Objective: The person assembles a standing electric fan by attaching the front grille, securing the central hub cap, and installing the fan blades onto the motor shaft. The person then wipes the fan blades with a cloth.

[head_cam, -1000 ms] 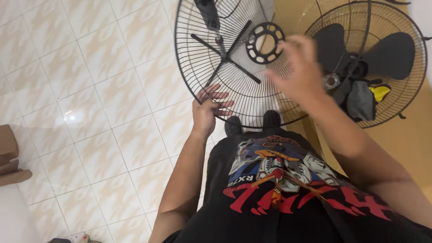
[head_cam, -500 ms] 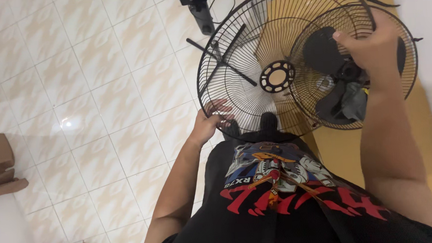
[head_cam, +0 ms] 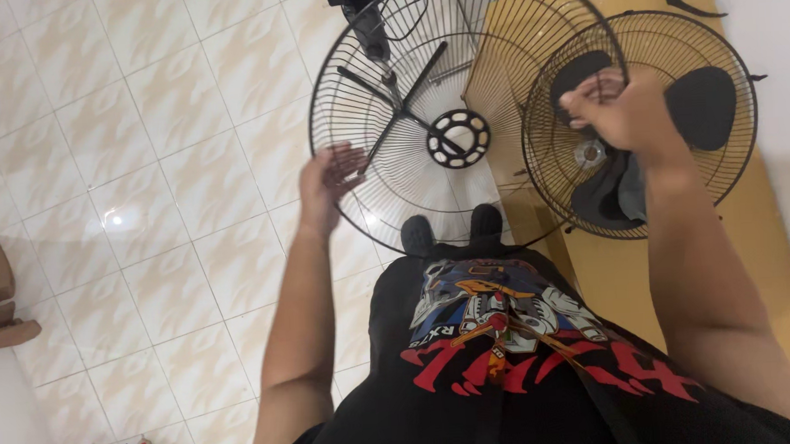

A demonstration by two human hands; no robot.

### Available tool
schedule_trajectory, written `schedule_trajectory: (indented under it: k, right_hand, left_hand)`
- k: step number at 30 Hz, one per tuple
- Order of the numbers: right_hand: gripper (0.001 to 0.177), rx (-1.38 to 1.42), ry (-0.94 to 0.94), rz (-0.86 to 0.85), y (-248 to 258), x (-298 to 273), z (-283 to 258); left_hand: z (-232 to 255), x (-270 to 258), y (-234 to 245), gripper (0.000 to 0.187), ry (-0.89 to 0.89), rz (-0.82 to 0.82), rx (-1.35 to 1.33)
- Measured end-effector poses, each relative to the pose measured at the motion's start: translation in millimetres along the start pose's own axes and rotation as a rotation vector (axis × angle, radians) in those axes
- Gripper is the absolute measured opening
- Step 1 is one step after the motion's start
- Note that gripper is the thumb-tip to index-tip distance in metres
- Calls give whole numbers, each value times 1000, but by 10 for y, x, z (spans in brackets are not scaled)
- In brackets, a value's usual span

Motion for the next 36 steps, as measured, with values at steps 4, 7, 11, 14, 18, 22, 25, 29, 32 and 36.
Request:
schedule_trajectory:
  k: [4,7,11,14,18,22,25,29,32,36]
  right_hand:
    - [16,191,-85,-180,-257,0,169]
    - [15,389,-50,-123,-406,0,270]
    - [20,359,-125,-108,-499,-11,295]
    - [20,247,-109,-90,-466,19,132]
    - [17,241,-96,-91,-563,30,-142]
    - [25,205,-102,-10,-656,28,-280]
    - [20,258,-261,9,-676,57,-264]
    - [14,369,-264,-78,-741,41,-265]
    - [12,262,-159,-88,-771,26,-334]
    - [16,174,-163,-4,-866,5,-374]
  left_hand:
    - [306,46,143,51,99,132,230]
    - [363,-29,159,36,42,160,344]
    - [334,-180,215,21,-7,141,319]
    - [331,-244,272,19,-29,164,281]
    - [346,-288,336,21,-62,191,253]
    - [331,-264,376,28,17,222,194]
    - [337,-252,418,36,59,221,170]
    - [378,-265,475,42,62,207,176]
    - [445,-262,524,43,47,179,227]
    - [522,-256,615,42,42,185,251]
Point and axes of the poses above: each hand's wrist, its own x-axis towards the middle knuckle, its own y-axis out of the back of the hand, z = x × y, the point moved 3 cm from there along x, towards the middle knuckle, and after that the axes turned 10 degrees about -y, right-handed, at the moved point
